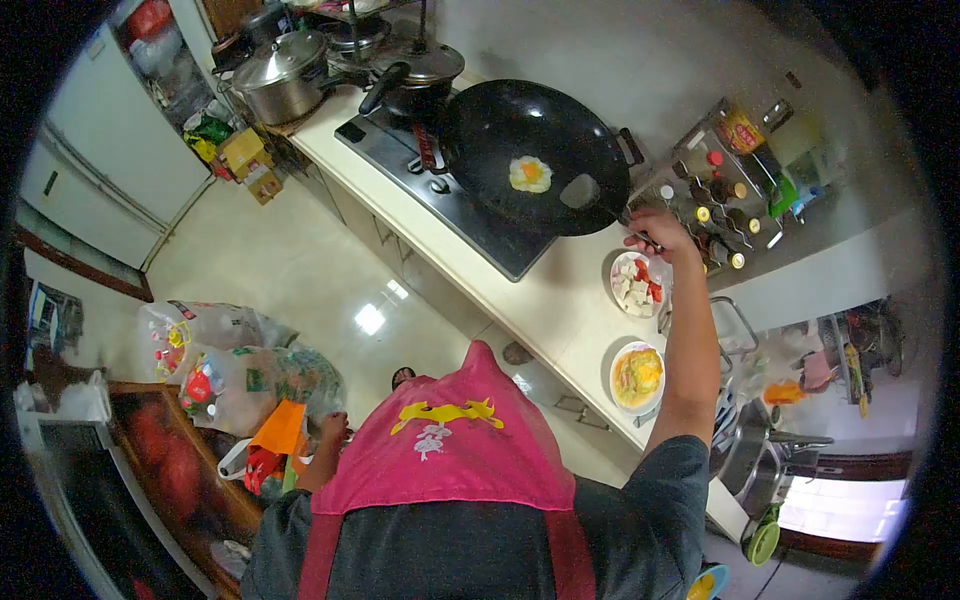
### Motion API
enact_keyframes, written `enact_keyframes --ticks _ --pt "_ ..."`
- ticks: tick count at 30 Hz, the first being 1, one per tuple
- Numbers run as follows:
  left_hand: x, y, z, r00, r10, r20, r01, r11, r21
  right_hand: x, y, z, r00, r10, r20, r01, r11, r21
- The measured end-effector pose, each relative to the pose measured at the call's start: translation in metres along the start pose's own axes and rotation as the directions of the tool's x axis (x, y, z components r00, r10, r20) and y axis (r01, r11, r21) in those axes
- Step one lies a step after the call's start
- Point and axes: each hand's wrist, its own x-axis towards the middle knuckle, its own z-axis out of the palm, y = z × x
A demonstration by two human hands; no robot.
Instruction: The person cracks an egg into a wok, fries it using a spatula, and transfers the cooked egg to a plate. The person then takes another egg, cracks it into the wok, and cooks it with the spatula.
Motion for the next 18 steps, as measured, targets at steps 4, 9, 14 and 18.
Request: enact_keyframes --ticks 4,9,14,18 --pt "-0.007 0.003 -0.006 1.000 -0.023 0.003 0.023 0.999 0.030 0.022 -0.001 0.017 0.999 0.048 0.024 -0.050 0.997 0.059" --pt "-0.005 0.000 -0.007 0.999 -0.012 0.052 0.013 1.000 -0.013 0.072 0.009 0.066 0.993 -0.074 -0.095 0.087 0.986 0.142" --pt "0.002 0.012 -0.006 0.999 0.016 0.045 -0.018 0.999 0.045 0.059 0.007 0.057 0.953 -0.130 -0.275 0.118 0.991 -0.060" --pt "0.007 0.022 -0.006 0.997 0.009 0.074 -0.014 0.998 0.066 0.039 0.015 0.022 0.976 -0.078 -0.206 0.069 0.996 -0.053"
